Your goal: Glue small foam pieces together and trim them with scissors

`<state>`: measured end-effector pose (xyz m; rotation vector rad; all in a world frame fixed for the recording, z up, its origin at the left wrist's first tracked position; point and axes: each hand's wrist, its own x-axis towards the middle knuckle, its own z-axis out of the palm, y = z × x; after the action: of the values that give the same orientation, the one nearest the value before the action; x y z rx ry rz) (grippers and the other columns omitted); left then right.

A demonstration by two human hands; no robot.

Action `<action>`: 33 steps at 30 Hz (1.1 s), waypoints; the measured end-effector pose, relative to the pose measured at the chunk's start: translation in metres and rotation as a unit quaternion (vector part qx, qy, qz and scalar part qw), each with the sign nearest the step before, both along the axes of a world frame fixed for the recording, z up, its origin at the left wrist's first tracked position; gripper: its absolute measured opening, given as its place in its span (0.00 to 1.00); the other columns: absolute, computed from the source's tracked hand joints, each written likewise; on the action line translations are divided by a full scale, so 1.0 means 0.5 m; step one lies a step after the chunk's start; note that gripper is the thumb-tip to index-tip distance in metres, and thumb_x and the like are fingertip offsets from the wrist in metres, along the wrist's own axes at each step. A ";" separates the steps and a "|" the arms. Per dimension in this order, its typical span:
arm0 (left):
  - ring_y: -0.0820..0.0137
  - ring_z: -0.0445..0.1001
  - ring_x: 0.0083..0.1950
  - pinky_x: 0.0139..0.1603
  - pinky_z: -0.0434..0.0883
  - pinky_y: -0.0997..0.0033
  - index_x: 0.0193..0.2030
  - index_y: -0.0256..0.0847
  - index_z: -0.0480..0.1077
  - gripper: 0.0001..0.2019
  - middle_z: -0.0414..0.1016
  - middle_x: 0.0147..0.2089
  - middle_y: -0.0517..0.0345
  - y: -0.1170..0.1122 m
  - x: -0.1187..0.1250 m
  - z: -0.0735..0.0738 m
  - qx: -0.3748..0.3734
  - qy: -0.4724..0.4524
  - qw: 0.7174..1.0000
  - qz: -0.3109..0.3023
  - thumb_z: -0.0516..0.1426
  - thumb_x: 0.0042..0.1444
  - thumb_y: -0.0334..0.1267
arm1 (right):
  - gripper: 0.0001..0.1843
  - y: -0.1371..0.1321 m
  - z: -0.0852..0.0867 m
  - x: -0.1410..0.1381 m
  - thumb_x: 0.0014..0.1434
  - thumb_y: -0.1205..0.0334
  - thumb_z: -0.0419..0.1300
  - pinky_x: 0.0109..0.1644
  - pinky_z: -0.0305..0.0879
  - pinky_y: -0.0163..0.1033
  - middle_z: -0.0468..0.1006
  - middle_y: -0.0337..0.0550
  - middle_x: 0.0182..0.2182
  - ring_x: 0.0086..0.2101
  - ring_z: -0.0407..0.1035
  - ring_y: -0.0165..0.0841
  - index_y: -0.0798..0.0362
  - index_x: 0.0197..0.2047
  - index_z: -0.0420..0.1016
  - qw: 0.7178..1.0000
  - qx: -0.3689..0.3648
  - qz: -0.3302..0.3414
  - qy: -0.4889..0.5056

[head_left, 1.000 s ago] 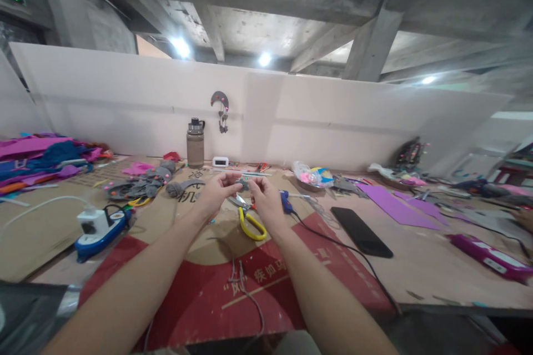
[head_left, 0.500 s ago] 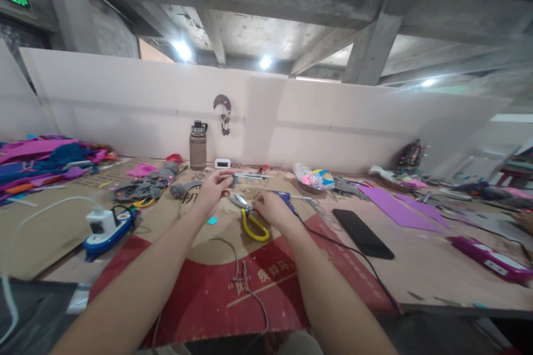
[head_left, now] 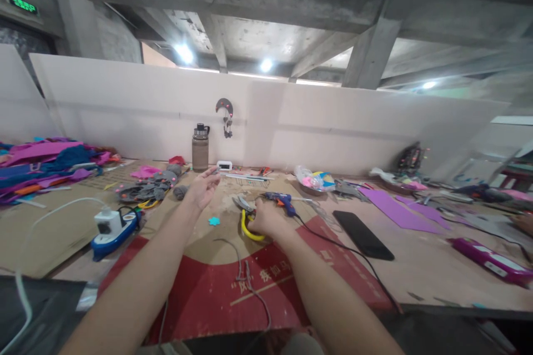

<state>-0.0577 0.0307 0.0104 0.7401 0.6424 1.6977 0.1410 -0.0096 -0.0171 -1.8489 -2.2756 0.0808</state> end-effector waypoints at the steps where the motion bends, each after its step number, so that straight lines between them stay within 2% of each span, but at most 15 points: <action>1: 0.80 0.72 0.30 0.31 0.69 0.85 0.33 0.34 0.70 0.14 0.74 0.30 0.58 0.002 -0.003 -0.001 -0.002 -0.002 1.000 0.006 0.58 0.40 0.16 | 0.26 0.002 -0.002 -0.003 0.40 0.56 0.61 0.34 0.63 0.41 0.73 0.59 0.38 0.38 0.70 0.46 0.56 0.45 0.68 1.000 0.006 -0.013 0.020; 4: 0.82 0.70 0.26 0.28 0.68 0.86 0.31 0.35 0.69 0.11 0.73 0.27 0.60 0.005 -0.011 -0.006 -0.011 -0.004 1.000 0.016 0.58 0.42 0.18 | 0.26 0.020 -0.007 -0.005 0.39 0.59 0.61 0.36 0.63 0.41 0.72 0.59 0.40 0.38 0.70 0.45 0.58 0.45 0.68 0.992 0.042 -0.025 0.117; 6: 0.82 0.68 0.23 0.24 0.67 0.85 0.30 0.35 0.68 0.08 0.71 0.25 0.61 0.004 -0.015 -0.009 -0.013 0.003 1.000 0.010 0.60 0.44 0.22 | 0.25 0.035 -0.005 0.001 0.40 0.60 0.60 0.38 0.64 0.40 0.73 0.54 0.38 0.37 0.69 0.41 0.57 0.44 0.69 0.972 0.083 -0.012 0.218; 8: 0.82 0.66 0.20 0.20 0.65 0.84 0.29 0.35 0.67 0.06 0.68 0.22 0.63 0.001 -0.015 -0.010 -0.012 0.011 1.000 -0.002 0.61 0.45 0.26 | 0.24 0.044 0.004 0.010 0.43 0.61 0.58 0.38 0.64 0.38 0.73 0.46 0.33 0.34 0.69 0.36 0.56 0.45 0.68 0.932 0.125 0.013 0.341; 10: 0.83 0.61 0.17 0.16 0.60 0.84 0.28 0.36 0.65 0.08 0.64 0.19 0.66 -0.004 -0.013 -0.007 -0.005 0.018 1.000 -0.016 0.63 0.45 0.30 | 0.24 0.044 0.016 0.015 0.44 0.62 0.56 0.33 0.64 0.36 0.71 0.38 0.27 0.28 0.67 0.31 0.54 0.47 0.67 0.877 0.149 0.047 0.454; 13: 0.85 0.57 0.15 0.13 0.54 0.85 0.29 0.37 0.65 0.11 0.59 0.17 0.70 -0.013 -0.006 0.000 0.012 0.025 0.999 -0.027 0.64 0.42 0.31 | 0.24 0.031 0.028 0.009 0.45 0.61 0.54 0.22 0.59 0.32 0.67 0.32 0.22 0.19 0.61 0.26 0.52 0.48 0.65 0.803 0.085 0.106 0.580; 15: 0.83 0.63 0.18 0.16 0.59 0.85 0.31 0.36 0.66 0.11 0.65 0.20 0.67 -0.019 -0.002 0.006 0.013 0.032 0.999 -0.022 0.65 0.42 0.31 | 0.21 0.018 0.029 -0.003 0.47 0.59 0.53 0.17 0.55 0.30 0.67 0.32 0.21 0.15 0.58 0.24 0.52 0.47 0.65 0.758 0.003 0.137 0.638; 17: 0.80 0.70 0.24 0.21 0.66 0.84 0.33 0.36 0.67 0.10 0.72 0.26 0.61 -0.024 0.002 0.010 0.008 0.041 0.999 -0.021 0.64 0.44 0.30 | 0.19 0.008 0.026 -0.015 0.46 0.60 0.53 0.17 0.54 0.29 0.70 0.35 0.25 0.16 0.58 0.23 0.51 0.44 0.65 0.730 -0.048 0.171 0.660; 20: 0.78 0.73 0.27 0.25 0.70 0.82 0.33 0.35 0.69 0.07 0.75 0.30 0.57 -0.029 0.009 0.015 0.019 0.051 0.998 -0.037 0.62 0.46 0.29 | 0.22 -0.002 0.020 -0.023 0.44 0.64 0.53 0.24 0.61 0.30 0.72 0.39 0.32 0.23 0.63 0.25 0.49 0.46 0.64 0.740 -0.043 0.213 0.636; 22: 0.79 0.72 0.26 0.25 0.70 0.83 0.32 0.34 0.69 0.06 0.74 0.29 0.57 -0.032 0.013 0.018 0.030 0.056 0.997 -0.048 0.61 0.47 0.29 | 0.26 -0.003 0.019 -0.021 0.43 0.67 0.53 0.35 0.65 0.34 0.71 0.40 0.36 0.32 0.66 0.28 0.49 0.49 0.62 0.769 -0.007 0.225 0.598; 24: 0.79 0.72 0.25 0.25 0.71 0.83 0.32 0.33 0.69 0.05 0.74 0.28 0.57 -0.035 0.018 0.020 0.034 0.065 0.996 -0.051 0.61 0.48 0.28 | 0.29 -0.001 0.020 -0.018 0.42 0.70 0.54 0.43 0.64 0.38 0.70 0.41 0.38 0.38 0.66 0.30 0.49 0.50 0.61 0.799 0.037 0.227 0.556; 26: 0.79 0.72 0.25 0.26 0.71 0.82 0.32 0.33 0.69 0.04 0.74 0.28 0.57 -0.039 0.022 0.022 0.035 0.075 0.995 -0.055 0.60 0.48 0.28 | 0.29 0.000 0.022 -0.016 0.42 0.71 0.54 0.44 0.63 0.39 0.68 0.40 0.37 0.38 0.64 0.30 0.50 0.51 0.60 0.822 0.066 0.216 0.522; 28: 0.79 0.71 0.25 0.26 0.71 0.82 0.32 0.33 0.69 0.04 0.74 0.28 0.56 -0.044 0.026 0.024 0.040 0.078 0.994 -0.062 0.60 0.49 0.28 | 0.27 0.000 0.026 -0.015 0.45 0.69 0.55 0.41 0.63 0.38 0.66 0.38 0.34 0.33 0.63 0.29 0.51 0.50 0.59 0.837 0.074 0.199 0.504; 30: 0.78 0.71 0.25 0.25 0.71 0.81 0.33 0.33 0.69 0.04 0.74 0.29 0.56 -0.047 0.028 0.025 0.045 0.075 0.994 -0.070 0.60 0.49 0.29 | 0.24 -0.002 0.029 -0.015 0.47 0.66 0.56 0.39 0.63 0.37 0.65 0.37 0.32 0.31 0.61 0.29 0.52 0.49 0.59 0.846 0.074 0.191 0.492; 33: 0.78 0.71 0.26 0.27 0.72 0.80 0.32 0.32 0.70 0.03 0.73 0.28 0.56 -0.047 0.028 0.025 0.051 0.064 0.994 -0.076 0.59 0.49 0.28 | 0.23 -0.002 0.027 -0.013 0.49 0.60 0.57 0.42 0.62 0.39 0.65 0.39 0.35 0.33 0.61 0.30 0.53 0.49 0.59 0.859 0.086 0.198 0.465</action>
<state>-0.0436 0.0074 0.0227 0.9526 0.5763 1.5602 0.1346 -0.0107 -0.0035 -0.8817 -1.7937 0.6509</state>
